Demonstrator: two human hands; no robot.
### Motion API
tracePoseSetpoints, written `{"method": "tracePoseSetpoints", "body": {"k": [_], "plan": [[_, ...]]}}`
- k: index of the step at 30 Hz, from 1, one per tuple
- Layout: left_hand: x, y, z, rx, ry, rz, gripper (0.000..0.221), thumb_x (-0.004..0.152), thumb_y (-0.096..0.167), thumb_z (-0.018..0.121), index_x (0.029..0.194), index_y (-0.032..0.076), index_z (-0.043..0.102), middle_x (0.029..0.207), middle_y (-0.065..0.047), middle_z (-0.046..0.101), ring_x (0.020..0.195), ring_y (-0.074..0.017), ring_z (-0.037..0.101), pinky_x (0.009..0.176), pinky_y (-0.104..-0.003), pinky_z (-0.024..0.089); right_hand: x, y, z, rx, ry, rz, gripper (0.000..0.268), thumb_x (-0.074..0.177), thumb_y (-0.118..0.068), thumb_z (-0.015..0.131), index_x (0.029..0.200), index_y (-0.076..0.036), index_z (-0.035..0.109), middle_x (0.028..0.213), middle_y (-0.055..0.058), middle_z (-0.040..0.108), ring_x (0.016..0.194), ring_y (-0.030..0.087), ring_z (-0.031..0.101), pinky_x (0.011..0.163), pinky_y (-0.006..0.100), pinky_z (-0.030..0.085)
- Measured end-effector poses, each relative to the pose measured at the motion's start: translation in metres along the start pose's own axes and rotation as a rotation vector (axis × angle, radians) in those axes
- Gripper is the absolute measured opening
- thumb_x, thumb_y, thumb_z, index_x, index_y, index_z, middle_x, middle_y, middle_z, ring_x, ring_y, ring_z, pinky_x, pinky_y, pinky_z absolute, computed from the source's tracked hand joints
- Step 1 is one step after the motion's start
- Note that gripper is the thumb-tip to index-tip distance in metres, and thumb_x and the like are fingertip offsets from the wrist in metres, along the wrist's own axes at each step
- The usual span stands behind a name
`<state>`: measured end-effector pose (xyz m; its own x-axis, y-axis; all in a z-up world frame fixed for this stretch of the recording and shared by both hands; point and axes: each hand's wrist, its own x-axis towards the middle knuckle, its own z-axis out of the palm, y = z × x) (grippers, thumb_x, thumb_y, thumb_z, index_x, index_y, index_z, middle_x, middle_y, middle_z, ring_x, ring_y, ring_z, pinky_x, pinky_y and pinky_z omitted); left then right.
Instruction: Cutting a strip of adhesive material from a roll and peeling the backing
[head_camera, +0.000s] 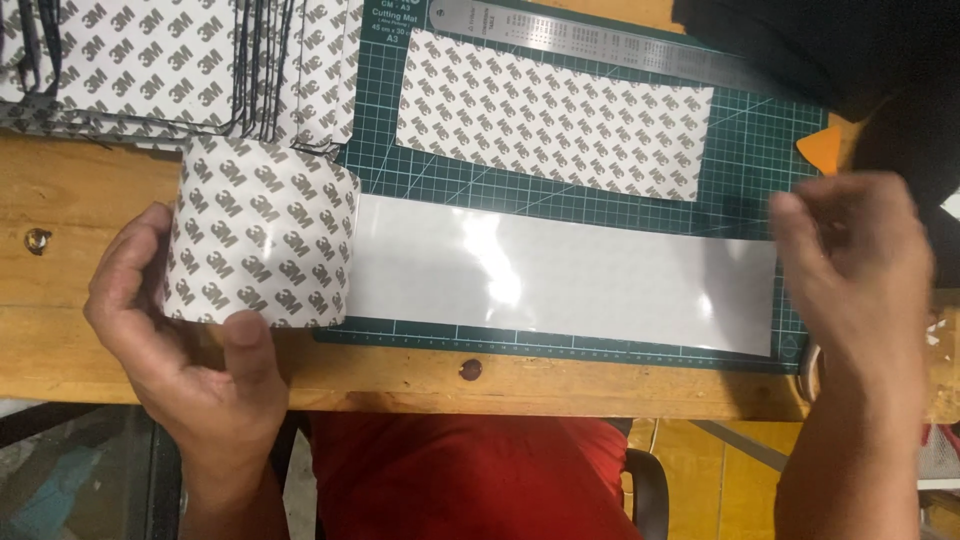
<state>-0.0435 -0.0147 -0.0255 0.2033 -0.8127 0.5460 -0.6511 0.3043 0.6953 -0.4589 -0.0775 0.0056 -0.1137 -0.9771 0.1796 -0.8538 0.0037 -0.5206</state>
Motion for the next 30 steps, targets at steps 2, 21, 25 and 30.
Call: {"method": "tracePoseSetpoints", "body": {"k": [2, 21, 25, 30], "plan": [[0.000, 0.002, 0.001, -0.008, 0.015, -0.006, 0.059, 0.112, 0.035, 0.043, 0.147, -0.010, 0.029, 0.147, -0.033, 0.039, 0.147, -0.0491, 0.044, 0.134, -0.055, 0.039, 0.019, -0.035, 0.001, -0.146, -0.200, 0.070, 0.041, 0.111, -0.028, 0.068, 0.132, 0.003, 0.054, 0.120, 0.017, 0.072, 0.096, 0.032, 0.067, 0.074, 0.047, 0.049], [0.011, 0.033, -0.017, 0.263, 0.050, 0.175, 0.051, 0.118, 0.018, 0.056, 0.155, -0.005, 0.031, 0.162, -0.026, 0.032, 0.161, -0.0463, 0.031, 0.144, -0.066, 0.029, 0.041, -0.046, 0.035, 0.619, -0.110, 0.055, 0.032, 0.106, 0.000, 0.066, 0.134, 0.003, 0.050, 0.094, 0.005, 0.055, 0.068, 0.008, 0.055, 0.058, 0.021, 0.056], [0.014, 0.061, 0.018, -0.104, -0.116, 0.263, 0.014, 0.096, 0.016, 0.057, 0.106, 0.006, 0.053, 0.105, -0.012, 0.050, 0.103, -0.0298, 0.055, 0.093, -0.043, 0.048, 0.020, -0.062, 0.029, 0.427, 0.059, -0.169, 0.021, 0.111, 0.006, 0.066, 0.128, 0.009, 0.053, 0.109, 0.018, 0.059, 0.087, 0.021, 0.063, 0.071, 0.030, 0.060], [0.043, 0.101, 0.084, -0.747, -0.565, -0.163, 0.028, 0.102, 0.026, 0.056, 0.118, 0.004, 0.061, 0.121, -0.015, 0.066, 0.115, -0.0254, 0.069, 0.098, -0.038, 0.061, -0.007, -0.100, 0.034, 0.480, 0.089, -0.285, 0.024, 0.112, 0.007, 0.060, 0.127, 0.011, 0.042, 0.120, 0.029, 0.061, 0.100, 0.032, 0.069, 0.085, 0.035, 0.062]]}}
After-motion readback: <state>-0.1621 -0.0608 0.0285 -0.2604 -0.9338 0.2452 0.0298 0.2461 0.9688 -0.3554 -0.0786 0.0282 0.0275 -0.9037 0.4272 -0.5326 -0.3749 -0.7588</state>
